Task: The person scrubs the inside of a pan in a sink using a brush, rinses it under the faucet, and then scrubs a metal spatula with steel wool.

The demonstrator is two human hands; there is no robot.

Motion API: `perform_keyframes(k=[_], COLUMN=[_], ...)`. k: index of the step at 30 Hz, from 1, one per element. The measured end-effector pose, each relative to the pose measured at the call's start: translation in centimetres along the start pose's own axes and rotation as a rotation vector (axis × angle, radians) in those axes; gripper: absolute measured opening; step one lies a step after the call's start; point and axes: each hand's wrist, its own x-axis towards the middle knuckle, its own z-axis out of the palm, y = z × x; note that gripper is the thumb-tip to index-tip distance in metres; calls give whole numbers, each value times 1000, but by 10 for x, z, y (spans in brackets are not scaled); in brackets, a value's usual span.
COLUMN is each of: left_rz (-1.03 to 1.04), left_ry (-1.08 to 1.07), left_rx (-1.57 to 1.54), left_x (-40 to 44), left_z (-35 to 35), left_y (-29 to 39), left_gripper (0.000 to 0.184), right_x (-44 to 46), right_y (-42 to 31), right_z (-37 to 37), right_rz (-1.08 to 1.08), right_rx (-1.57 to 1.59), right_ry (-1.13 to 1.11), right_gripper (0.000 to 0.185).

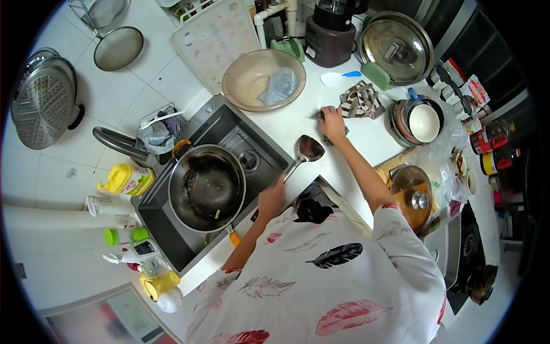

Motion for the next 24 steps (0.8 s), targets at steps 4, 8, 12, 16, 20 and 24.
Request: perform_keyframes(k=[4,8,12,16,20,24], left_rz=[83,92,100,109,72,26], left_ry=[84,66,85,107,62,4], left_rx=[-1,53,21,18,2,-6], left_x=[0,0,0,1,3,2], left_z=[1,0,-1,0,-7,-6], left_y=[0,0,-1,-1,4,4], left_gripper=[36,35,35,34,33,31], right_x=[-5,-29,-59,-80,-74,-48], right_y=[-1,-21,-33,-16,13,15], right_z=[-16,-16,-13,-32,-47,-57], right_rz=[-23,-217,-299,-187,9,83], right_rx=[6,245,245,213,250,582], right_ry=[31,-171,-237,-337,-356,-74], right_gripper=[32,31,31,35,44,54])
